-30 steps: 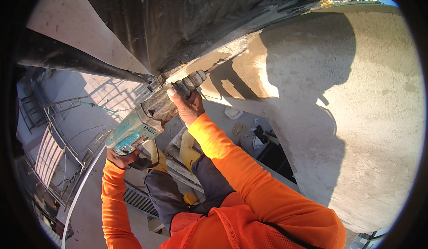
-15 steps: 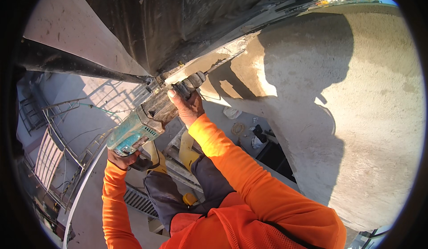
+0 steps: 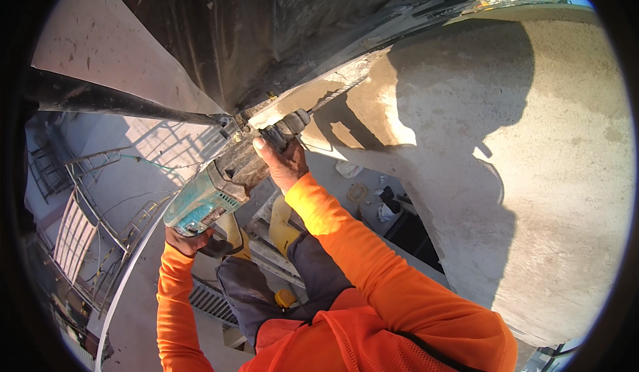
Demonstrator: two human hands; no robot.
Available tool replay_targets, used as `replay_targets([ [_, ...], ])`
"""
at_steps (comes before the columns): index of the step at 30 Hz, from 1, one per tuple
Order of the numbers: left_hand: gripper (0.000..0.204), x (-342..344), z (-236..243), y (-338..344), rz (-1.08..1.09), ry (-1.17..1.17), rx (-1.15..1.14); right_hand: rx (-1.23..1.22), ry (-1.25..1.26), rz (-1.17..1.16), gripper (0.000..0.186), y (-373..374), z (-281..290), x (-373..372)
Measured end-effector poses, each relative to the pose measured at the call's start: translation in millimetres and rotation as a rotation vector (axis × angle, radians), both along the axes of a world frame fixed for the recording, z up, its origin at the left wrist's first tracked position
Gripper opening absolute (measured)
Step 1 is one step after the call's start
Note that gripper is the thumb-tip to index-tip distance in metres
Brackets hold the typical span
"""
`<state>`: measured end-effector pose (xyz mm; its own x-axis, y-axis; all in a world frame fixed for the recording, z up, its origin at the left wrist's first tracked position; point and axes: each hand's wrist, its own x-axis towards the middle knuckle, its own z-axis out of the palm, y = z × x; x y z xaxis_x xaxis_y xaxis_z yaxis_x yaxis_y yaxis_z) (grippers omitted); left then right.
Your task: The person uses a rotary hammer drill to bore holes into a concrete wall while standing on scaffolding. The operator positions the drill, activates it, and drills multiple holes in sequence, then repositions to continue drilling nearby.
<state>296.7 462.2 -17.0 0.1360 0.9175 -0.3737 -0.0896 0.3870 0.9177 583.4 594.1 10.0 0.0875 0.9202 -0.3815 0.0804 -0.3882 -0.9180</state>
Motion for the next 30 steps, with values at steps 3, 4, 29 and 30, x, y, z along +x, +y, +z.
replay_targets([
  [3,0.047,0.0,0.3,0.3,-0.024,0.098,-0.048,0.001,-0.012,-0.001,0.075,-1.2,-1.7,0.4],
  [4,0.047,-0.2,0.1,0.9,-0.017,0.072,-0.030,-0.007,-0.017,-0.013,0.075,-0.8,-2.3,-0.2],
  [29,0.056,-32.6,-15.3,1.7,-0.048,-0.308,-0.141,0.006,0.188,-0.242,0.067,-5.9,3.3,-41.7],
  [30,0.059,-35.7,-18.5,0.8,-0.082,-0.274,-0.111,0.007,0.211,-0.230,0.068,-6.0,2.0,-41.7],
])
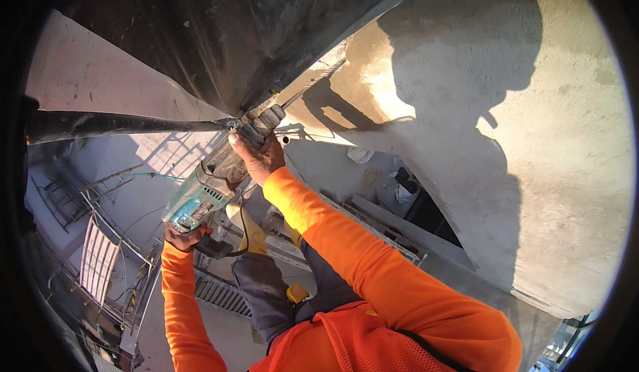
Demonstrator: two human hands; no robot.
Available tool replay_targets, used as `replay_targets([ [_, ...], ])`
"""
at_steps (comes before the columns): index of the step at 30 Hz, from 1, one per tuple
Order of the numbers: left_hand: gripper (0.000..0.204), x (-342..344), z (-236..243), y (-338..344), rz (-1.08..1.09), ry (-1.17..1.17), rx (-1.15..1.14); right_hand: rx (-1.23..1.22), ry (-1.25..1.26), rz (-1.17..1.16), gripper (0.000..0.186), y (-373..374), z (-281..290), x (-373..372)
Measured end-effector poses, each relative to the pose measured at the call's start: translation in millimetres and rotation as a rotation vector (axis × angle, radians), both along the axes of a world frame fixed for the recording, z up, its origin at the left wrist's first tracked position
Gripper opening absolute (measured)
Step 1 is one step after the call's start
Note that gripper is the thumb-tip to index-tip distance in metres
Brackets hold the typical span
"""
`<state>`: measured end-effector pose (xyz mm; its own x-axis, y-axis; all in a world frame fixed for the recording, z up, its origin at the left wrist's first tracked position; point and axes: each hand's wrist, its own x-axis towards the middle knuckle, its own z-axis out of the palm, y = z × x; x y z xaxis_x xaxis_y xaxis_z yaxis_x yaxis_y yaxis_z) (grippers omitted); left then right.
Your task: The person uses a rotary hammer drill to bore holes into a concrete wall while standing on scaffolding. The operator positions the drill, activates it, and drills multiple holes in sequence, then repositions to continue drilling nearby.
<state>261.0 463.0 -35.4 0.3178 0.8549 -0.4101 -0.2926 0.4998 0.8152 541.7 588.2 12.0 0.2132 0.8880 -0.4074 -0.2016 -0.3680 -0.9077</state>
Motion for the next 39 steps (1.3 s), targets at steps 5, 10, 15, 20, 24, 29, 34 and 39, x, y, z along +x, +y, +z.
replay_targets([
  [5,0.069,-9.8,-19.3,-8.8,0.020,-0.065,-0.083,0.031,0.075,0.017,0.068,-2.1,-10.9,-3.2],
  [10,0.054,-60.3,2.7,-45.9,-0.023,0.130,-0.028,-0.071,0.153,0.043,0.063,-38.9,-20.8,-59.0],
  [15,0.059,-103.1,39.9,-121.8,0.062,0.130,-0.154,-0.142,0.227,0.153,0.057,-102.6,-7.3,-102.5],
  [20,0.068,-86.5,102.7,-171.5,-0.026,0.255,-0.258,-0.305,0.259,0.291,0.065,-142.3,20.1,-95.0],
  [24,0.079,-58.2,166.9,-180.9,0.119,-0.049,-0.350,-0.425,0.330,0.411,0.080,-155.5,38.9,-62.1],
  [29,0.081,-70.5,204.0,-147.4,-0.047,-0.080,-0.356,-0.351,0.425,0.455,0.071,-153.0,64.9,-49.9],
  [34,0.084,-82.7,193.7,-114.9,-0.278,-0.245,-0.421,-0.329,0.546,0.418,0.060,-145.9,80.8,-47.7],
  [39,0.086,-66.3,194.9,-115.0,-0.405,-0.401,-0.522,-0.295,0.543,0.573,0.079,-160.4,92.2,-63.1],
])
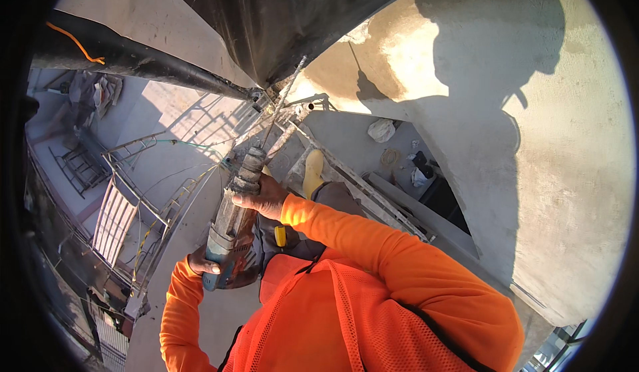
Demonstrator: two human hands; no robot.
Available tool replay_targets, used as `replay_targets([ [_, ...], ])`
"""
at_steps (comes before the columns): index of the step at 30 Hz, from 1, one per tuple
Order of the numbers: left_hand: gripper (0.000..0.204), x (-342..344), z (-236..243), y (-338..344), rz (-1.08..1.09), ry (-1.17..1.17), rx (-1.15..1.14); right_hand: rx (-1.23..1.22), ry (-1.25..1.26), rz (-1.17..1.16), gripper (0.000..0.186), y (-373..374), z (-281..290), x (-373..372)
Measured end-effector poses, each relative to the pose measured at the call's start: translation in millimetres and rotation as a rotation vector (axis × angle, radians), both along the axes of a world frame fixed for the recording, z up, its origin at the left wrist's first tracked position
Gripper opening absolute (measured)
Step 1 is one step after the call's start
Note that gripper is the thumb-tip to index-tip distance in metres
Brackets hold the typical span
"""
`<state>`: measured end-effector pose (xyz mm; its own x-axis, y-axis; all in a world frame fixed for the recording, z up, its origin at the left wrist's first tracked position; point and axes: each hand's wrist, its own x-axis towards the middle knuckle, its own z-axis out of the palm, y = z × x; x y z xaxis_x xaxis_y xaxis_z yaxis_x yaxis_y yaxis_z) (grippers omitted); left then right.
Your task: The person uses a rotary hammer drill to bore holes into a concrete wall while standing on scaffolding. The operator positions the drill, activates it, and drills multiple holes in sequence, then repositions to continue drilling nearby.
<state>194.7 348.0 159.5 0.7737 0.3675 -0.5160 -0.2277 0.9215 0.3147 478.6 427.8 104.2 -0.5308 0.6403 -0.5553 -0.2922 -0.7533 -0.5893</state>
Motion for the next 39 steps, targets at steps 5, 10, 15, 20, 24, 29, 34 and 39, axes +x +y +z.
replay_targets([
  [5,0.091,-1.7,30.7,-16.3,-0.024,0.176,0.046,0.030,0.054,0.115,0.074,-7.7,13.9,-18.9],
  [10,0.101,-6.7,61.4,-35.8,0.046,0.370,0.197,0.072,0.004,-0.043,0.062,-31.7,36.6,-46.3],
  [15,0.095,1.1,75.2,-53.5,0.053,0.388,0.258,0.013,0.058,0.130,0.069,-44.3,43.8,-22.7],
  [20,0.108,6.7,66.3,-73.7,0.021,0.471,0.377,0.208,-0.529,0.511,0.095,-42.5,54.3,72.0],
  [24,0.113,15.3,51.6,-83.0,0.065,0.492,0.252,0.358,-0.975,0.459,0.094,-33.4,61.4,166.3],
  [29,0.121,18.8,41.2,-91.1,0.188,0.499,0.230,0.827,-1.656,0.187,0.070,5.0,128.0,284.4],
  [34,0.120,4.5,39.1,-105.7,0.200,0.628,0.145,1.631,-2.641,0.070,0.076,89.4,276.5,389.8],
  [39,0.120,4.3,43.6,-107.0,0.196,0.627,0.151,0.525,-3.121,0.731,0.075,124.8,313.0,428.9],
])
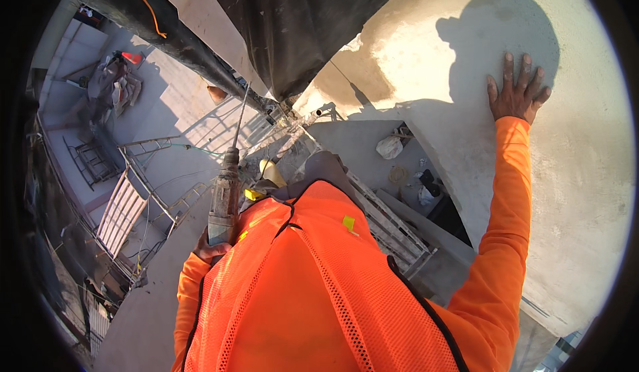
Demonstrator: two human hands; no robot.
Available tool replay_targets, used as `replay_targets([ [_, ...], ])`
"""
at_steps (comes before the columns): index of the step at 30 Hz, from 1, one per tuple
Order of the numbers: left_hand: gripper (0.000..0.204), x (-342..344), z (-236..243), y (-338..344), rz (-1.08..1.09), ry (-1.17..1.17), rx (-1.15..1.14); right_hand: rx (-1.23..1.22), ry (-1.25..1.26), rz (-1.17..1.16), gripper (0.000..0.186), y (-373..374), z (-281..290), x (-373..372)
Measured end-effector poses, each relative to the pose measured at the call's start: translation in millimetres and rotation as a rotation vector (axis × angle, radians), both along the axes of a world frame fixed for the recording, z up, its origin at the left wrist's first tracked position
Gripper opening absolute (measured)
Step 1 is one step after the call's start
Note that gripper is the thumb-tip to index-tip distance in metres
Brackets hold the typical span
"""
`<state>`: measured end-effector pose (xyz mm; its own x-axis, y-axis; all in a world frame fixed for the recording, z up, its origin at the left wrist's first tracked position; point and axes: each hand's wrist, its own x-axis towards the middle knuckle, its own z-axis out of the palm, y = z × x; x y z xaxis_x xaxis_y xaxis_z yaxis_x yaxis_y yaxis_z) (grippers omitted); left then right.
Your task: The person uses a rotary hammer drill to bore holes into a concrete wall while standing on scaffolding. The operator positions the drill, activates it, and drills multiple holes in sequence, then repositions to continue drilling nearby.
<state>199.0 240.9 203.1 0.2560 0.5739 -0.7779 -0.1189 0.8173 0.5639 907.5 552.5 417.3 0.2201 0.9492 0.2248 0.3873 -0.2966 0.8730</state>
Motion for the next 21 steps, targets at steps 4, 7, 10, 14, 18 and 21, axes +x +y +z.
replay_targets([
  [4,0.118,5.5,1.2,0.9,0.037,-0.023,-0.019,0.250,0.229,0.778,0.077,1.6,-3.2,1.9],
  [7,0.122,7.2,-5.1,-2.6,0.012,0.059,-0.042,-0.013,-0.079,-0.071,0.077,-3.2,0.7,0.1],
  [10,0.126,10.9,-8.5,-6.2,0.001,0.108,-0.059,0.245,0.170,0.719,0.075,-3.7,9.4,-7.4],
  [14,0.127,25.5,1.4,2.8,-0.051,0.203,-0.031,0.357,0.221,0.951,0.075,5.8,7.1,-47.5],
  [18,0.119,55.7,12.4,15.3,-0.001,0.191,-0.094,-0.354,0.836,0.935,0.056,54.2,-63.4,-140.7],
  [21,0.118,71.7,10.2,18.5,-0.016,0.240,-0.100,-0.515,1.045,0.819,0.050,149.1,-134.5,-206.0],
])
